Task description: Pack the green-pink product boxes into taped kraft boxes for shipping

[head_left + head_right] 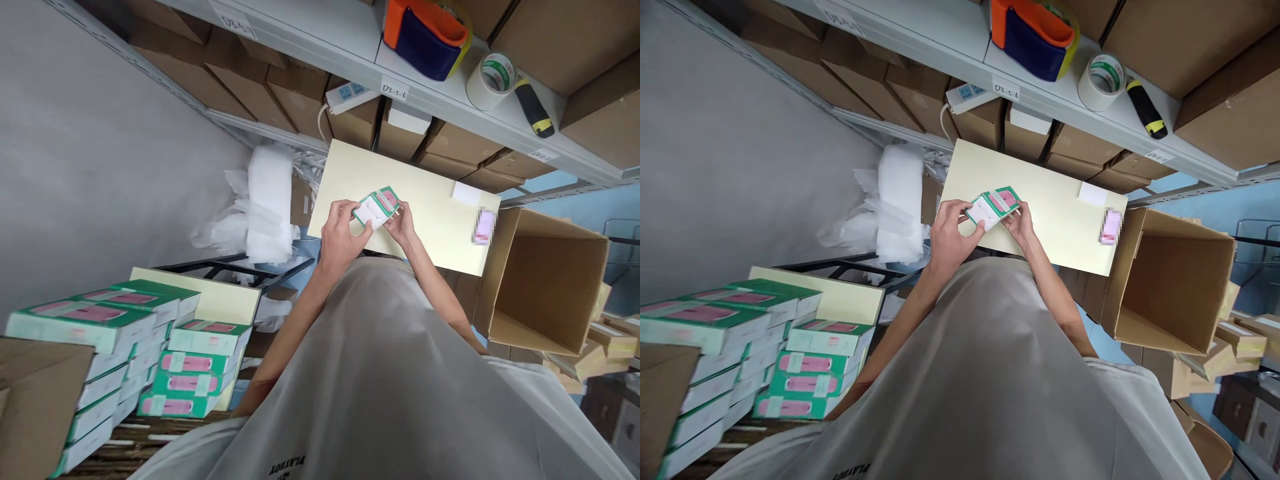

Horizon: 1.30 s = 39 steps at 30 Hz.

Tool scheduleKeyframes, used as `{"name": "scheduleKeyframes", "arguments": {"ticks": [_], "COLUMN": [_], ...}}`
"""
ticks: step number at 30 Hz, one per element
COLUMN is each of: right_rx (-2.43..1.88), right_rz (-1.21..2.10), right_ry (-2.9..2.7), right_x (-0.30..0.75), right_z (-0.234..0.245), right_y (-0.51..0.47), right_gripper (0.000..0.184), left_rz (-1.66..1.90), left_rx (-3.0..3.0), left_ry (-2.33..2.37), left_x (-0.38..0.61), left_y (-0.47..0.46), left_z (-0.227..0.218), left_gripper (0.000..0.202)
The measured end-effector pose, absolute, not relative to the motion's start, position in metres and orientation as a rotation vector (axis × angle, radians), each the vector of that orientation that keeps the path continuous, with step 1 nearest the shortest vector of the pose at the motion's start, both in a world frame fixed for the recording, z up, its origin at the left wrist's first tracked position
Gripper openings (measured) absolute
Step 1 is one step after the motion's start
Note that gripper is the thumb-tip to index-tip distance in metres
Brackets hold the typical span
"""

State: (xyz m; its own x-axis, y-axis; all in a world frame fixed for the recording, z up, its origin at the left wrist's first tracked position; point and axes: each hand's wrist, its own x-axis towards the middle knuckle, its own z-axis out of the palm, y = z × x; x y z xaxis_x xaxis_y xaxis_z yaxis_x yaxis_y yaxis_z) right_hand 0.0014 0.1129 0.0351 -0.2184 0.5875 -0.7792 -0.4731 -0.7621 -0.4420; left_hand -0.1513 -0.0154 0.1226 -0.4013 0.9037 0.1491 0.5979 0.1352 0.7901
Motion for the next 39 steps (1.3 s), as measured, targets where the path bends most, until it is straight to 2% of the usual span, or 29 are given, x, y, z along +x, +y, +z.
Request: {"name": "scheduleKeyframes", "arguments": {"ticks": [7,10,18,25,29,33,39], "right_rx": [-1.368,-1.353,-1.34,-1.332,-1.303,-1.276,-1.294], "right_rz": [2.059,2.061,2.055,2.03,2.013,1.998,2.054], "right_ry": [-0.112,-0.122,-0.177,-0.243,-0.255,-0.248,-0.207], "right_x": [-0.005,-0.006,-0.008,-0.009,-0.008,-0.006,-0.003], "right_z": [0.037,0.036,0.037,0.042,0.043,0.044,0.043], "right_y": [0.107,0.105,0.104,0.101,0.099,0.098,0.097], "right_gripper": [0.015,0.016,0.013,0.013,0.011,0.008,0.015], "left_rz": [1.11,1.1,1.11,1.209,1.225,1.296,1.376], "left_rx": [1.527,1.523,1.463,1.326,1.254,1.096,1.02], "left_ry": [2.053,2.06,2.063,2.187,2.223,2.161,1.933], "left_x": [-0.152,-0.155,-0.156,-0.15,-0.143,-0.14,-0.145], "left_y": [-0.018,-0.019,-0.027,-0.029,-0.028,-0.029,-0.034], "left_z": [0.126,0.125,0.12,0.12,0.122,0.119,0.121], "left_gripper": [0.062,0.066,0.067,0.049,0.054,0.063,0.053]}}
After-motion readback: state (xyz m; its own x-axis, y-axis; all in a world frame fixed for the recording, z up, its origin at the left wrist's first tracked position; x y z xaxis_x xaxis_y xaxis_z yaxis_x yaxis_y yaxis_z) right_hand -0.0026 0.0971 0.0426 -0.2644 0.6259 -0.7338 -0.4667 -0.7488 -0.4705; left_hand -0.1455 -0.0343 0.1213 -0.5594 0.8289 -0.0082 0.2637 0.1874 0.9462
